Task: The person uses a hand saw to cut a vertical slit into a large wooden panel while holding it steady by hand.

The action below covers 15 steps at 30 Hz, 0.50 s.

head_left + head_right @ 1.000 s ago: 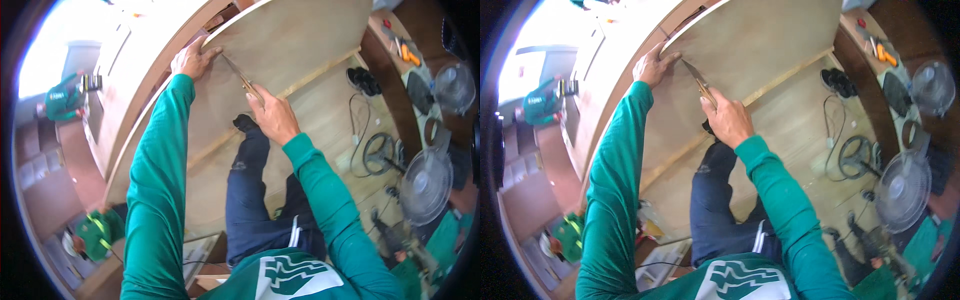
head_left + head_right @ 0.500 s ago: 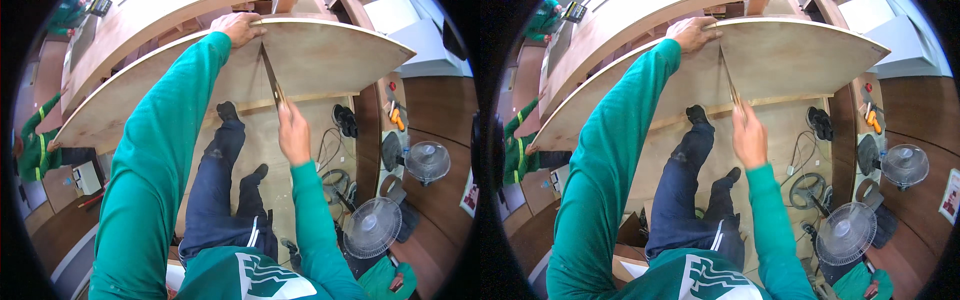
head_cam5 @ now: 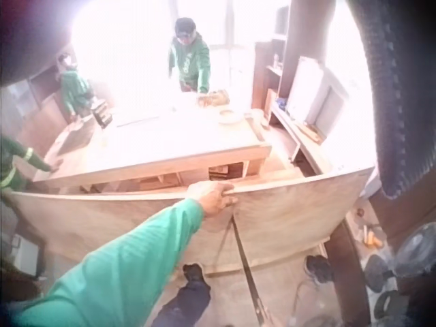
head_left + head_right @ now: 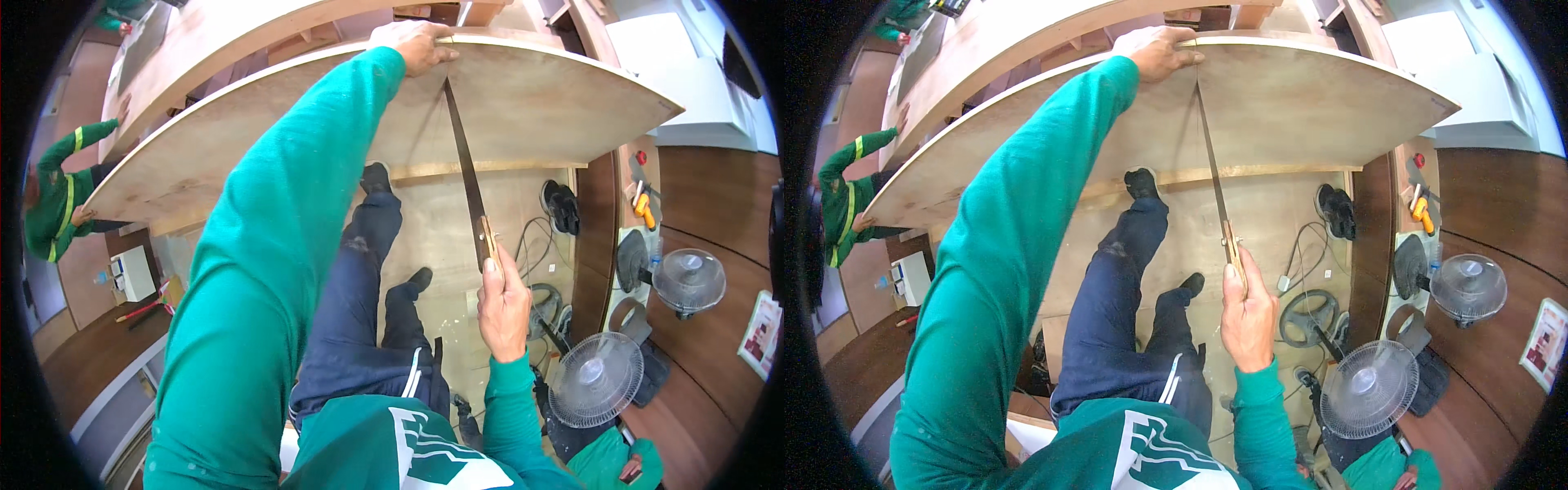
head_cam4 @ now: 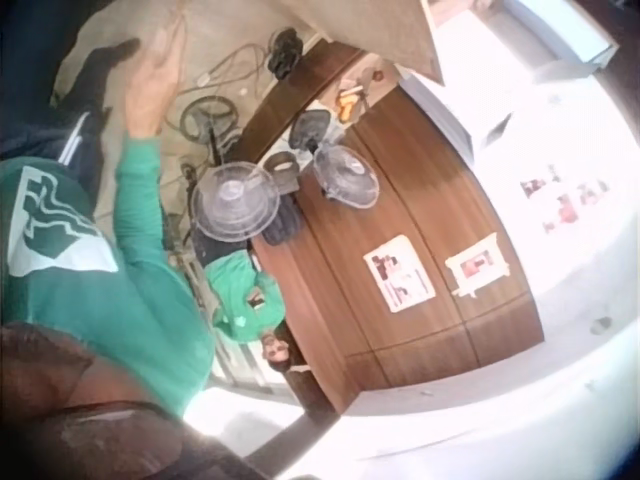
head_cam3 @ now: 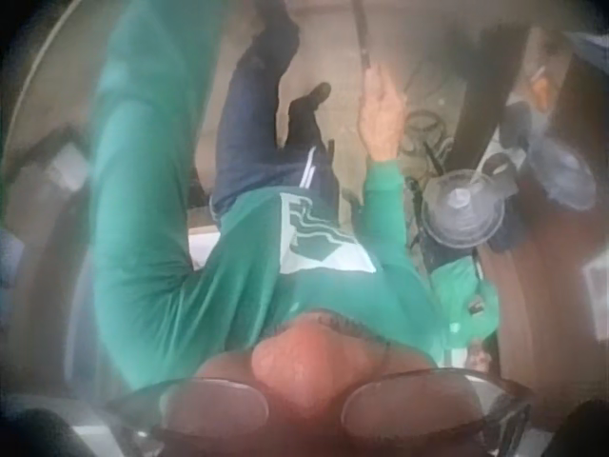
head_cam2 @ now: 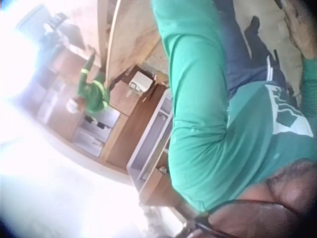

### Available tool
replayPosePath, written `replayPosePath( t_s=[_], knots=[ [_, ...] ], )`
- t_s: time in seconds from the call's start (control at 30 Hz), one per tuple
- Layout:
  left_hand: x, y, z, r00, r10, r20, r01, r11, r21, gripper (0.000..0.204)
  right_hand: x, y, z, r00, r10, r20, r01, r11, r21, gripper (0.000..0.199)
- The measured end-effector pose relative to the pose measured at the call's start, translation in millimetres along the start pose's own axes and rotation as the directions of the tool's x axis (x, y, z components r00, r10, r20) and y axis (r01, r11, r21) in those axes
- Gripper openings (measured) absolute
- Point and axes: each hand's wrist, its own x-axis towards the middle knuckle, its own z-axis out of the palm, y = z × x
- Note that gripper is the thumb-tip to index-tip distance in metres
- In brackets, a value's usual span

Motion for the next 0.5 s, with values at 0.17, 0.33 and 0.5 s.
replayPosePath(
  t_s=[0.17, 0.33, 0.5],
  knots=[
    [6.8, 18.1, 2.2, 1.0, 0.008, 0.014, -0.008, 1.0, 0.001, 0.068, 125.9, -17.3, 37.9, 0.989, -0.132, -0.06, 0.13, 0.99, -0.047, 0.055],
    [4.0, 10.8, -3.6, 0.998, 0.038, 0.048, -0.039, 0.999, 0.017, 0.07, 131.2, -31.1, 43.4, 0.992, -0.114, -0.052, 0.114, 0.993, 0.005, 0.059],
    [5.7, -0.4, -6.4, 0.998, 0.001, 0.055, -0.002, 1.0, 0.029, 0.072, 34.6, -10.3, 17.0, 1.0, 0.013, 0.016, -0.013, 1.0, 0.013, 0.056]
  ],
)
